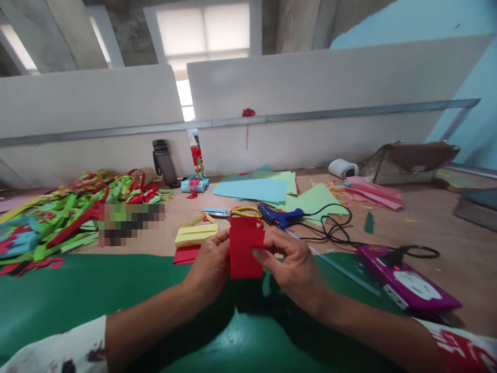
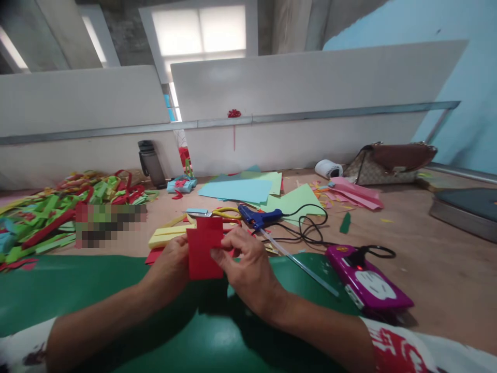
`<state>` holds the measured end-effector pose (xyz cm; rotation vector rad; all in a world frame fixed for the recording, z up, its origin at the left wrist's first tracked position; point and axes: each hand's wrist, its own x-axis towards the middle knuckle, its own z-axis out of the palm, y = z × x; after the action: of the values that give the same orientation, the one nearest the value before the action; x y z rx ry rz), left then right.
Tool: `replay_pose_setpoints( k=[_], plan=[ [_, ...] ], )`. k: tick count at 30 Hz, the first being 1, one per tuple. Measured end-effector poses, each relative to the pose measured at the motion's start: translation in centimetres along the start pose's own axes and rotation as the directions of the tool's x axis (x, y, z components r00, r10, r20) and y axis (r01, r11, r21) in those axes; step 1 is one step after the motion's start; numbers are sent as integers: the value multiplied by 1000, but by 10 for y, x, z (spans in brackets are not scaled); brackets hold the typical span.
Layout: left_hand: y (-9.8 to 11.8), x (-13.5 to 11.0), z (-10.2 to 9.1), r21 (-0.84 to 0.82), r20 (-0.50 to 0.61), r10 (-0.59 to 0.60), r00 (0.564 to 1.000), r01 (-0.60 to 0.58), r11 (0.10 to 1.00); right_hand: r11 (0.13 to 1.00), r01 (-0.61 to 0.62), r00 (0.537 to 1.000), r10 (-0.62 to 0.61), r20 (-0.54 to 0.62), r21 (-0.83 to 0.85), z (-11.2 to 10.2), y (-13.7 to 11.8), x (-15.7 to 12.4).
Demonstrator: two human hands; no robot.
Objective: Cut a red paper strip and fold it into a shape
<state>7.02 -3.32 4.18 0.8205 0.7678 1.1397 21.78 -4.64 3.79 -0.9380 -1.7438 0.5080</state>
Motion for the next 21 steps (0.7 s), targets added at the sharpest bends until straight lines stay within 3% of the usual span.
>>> replay_pose_setpoints(
  k=[5,15,21],
  plan=[
    [-4,-8,2,17,33,14,999,-15,1000,996,-92,995,93,-44,14,-1,5,7],
    [-5,-13,4,-121,56,28,998,-21,992,980,-198,980,199,-24,37,-1,6,8],
    [-11,-11,-3,51,16,26,1000,-27,998,972,-222,975,223,-4,73,1,5,6]
  ],
)
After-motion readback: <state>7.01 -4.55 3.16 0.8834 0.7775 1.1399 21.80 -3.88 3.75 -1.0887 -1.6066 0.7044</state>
